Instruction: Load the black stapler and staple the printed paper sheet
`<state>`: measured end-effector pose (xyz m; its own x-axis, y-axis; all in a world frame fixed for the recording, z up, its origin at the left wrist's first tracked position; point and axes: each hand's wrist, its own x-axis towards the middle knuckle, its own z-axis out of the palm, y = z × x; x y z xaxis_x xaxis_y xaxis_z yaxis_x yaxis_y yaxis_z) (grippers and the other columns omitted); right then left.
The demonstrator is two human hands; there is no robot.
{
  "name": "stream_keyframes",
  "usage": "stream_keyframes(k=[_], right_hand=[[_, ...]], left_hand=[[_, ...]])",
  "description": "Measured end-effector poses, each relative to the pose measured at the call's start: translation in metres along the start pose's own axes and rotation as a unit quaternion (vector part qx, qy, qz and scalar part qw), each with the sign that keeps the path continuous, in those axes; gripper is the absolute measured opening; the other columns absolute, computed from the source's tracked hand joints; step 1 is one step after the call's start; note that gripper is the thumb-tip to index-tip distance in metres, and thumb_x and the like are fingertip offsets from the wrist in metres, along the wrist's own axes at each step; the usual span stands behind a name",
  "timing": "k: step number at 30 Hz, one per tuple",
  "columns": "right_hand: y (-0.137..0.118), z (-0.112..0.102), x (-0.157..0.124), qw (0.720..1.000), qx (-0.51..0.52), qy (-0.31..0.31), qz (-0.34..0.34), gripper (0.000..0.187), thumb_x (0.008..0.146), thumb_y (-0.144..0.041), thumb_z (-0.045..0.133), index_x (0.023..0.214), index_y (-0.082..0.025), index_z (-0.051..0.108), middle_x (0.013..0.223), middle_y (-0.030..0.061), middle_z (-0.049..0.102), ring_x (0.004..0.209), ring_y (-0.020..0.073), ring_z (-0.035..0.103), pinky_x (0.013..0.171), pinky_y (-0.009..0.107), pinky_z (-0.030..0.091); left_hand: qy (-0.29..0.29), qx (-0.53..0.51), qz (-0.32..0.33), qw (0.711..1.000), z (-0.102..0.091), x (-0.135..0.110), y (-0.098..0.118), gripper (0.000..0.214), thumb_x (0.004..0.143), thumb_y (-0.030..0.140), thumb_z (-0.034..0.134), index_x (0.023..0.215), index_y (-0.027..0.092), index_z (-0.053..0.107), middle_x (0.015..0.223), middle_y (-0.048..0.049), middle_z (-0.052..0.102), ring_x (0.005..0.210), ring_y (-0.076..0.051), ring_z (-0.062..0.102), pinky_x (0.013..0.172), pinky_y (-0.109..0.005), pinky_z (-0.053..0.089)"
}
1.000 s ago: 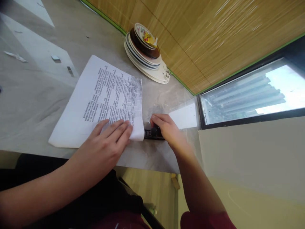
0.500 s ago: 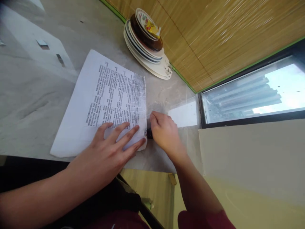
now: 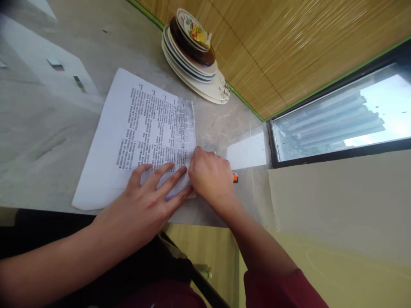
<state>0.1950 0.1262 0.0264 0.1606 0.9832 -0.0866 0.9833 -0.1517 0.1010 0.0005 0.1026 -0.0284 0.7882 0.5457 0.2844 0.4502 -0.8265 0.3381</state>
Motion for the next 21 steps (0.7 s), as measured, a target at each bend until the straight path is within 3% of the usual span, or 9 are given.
stream_keyframes(k=[2, 4, 7, 11, 17, 21], right_hand=[[0.007, -0.008, 0.002, 0.992, 0.127, -0.023, 0.018, 0.031, 0.103, -0.032, 0.041, 0.075, -0.022, 0.053, 0.070, 0.0048, 0.057, 0.067, 0.0191, 0.049, 0.066, 0.033, 0.030], [0.016, -0.015, 0.002, 0.964, 0.261, -0.043, 0.018, 0.037, 0.102, -0.033, 0.040, 0.068, -0.022, 0.049, 0.068, 0.0030, 0.056, 0.069, 0.0184, 0.050, 0.067, 0.033, 0.034], [0.028, -0.019, 0.001, 0.933, 0.358, -0.045, 0.017, 0.038, 0.100, -0.036, 0.043, 0.066, -0.022, 0.051, 0.066, 0.0010, 0.055, 0.068, 0.0173, 0.050, 0.066, 0.032, 0.036], [0.036, -0.021, 0.004, 0.925, 0.377, -0.045, 0.029, 0.039, 0.099, -0.039, 0.047, 0.065, -0.021, 0.053, 0.064, -0.0001, 0.053, 0.067, 0.0163, 0.048, 0.065, 0.032, 0.034], [0.045, -0.029, 0.011, 0.942, 0.305, -0.138, 0.010, 0.042, 0.098, -0.040, 0.045, 0.062, -0.021, 0.053, 0.063, -0.0007, 0.051, 0.065, 0.0154, 0.045, 0.063, 0.032, 0.031], [0.069, -0.029, 0.015, 0.955, 0.247, -0.149, 0.072, 0.045, 0.093, -0.043, 0.053, 0.054, -0.021, 0.053, 0.053, -0.0011, 0.045, 0.055, 0.0143, 0.040, 0.057, 0.033, 0.028]], left_hand=[[0.004, -0.002, 0.002, 1.000, 0.000, 0.000, -0.001, 0.057, 0.095, 0.016, 0.054, 0.151, 0.022, 0.057, 0.164, -0.0162, 0.046, 0.148, -0.045, 0.043, 0.114, -0.072, 0.034], [0.007, -0.007, 0.003, 1.000, 0.000, -0.001, -0.001, 0.058, 0.093, 0.016, 0.058, 0.151, 0.023, 0.058, 0.165, -0.0160, 0.045, 0.148, -0.046, 0.043, 0.114, -0.073, 0.033], [0.010, -0.019, -0.003, 1.000, -0.001, 0.000, -0.001, 0.059, 0.092, 0.016, 0.060, 0.151, 0.024, 0.059, 0.164, -0.0157, 0.046, 0.147, -0.047, 0.045, 0.113, -0.074, 0.034], [0.006, -0.010, -0.003, 1.000, -0.002, 0.001, -0.001, 0.060, 0.093, 0.016, 0.058, 0.152, 0.024, 0.057, 0.165, -0.0154, 0.045, 0.146, -0.047, 0.045, 0.112, -0.074, 0.036], [-0.004, 0.003, 0.000, 1.000, -0.001, 0.000, -0.002, 0.060, 0.093, 0.019, 0.060, 0.152, 0.028, 0.057, 0.166, -0.0137, 0.044, 0.148, -0.047, 0.042, 0.111, -0.074, 0.036], [-0.009, 0.006, -0.012, 1.000, -0.003, 0.002, -0.001, 0.057, 0.102, 0.025, 0.055, 0.158, 0.030, 0.049, 0.165, -0.0134, 0.045, 0.148, -0.044, 0.043, 0.112, -0.073, 0.036]])
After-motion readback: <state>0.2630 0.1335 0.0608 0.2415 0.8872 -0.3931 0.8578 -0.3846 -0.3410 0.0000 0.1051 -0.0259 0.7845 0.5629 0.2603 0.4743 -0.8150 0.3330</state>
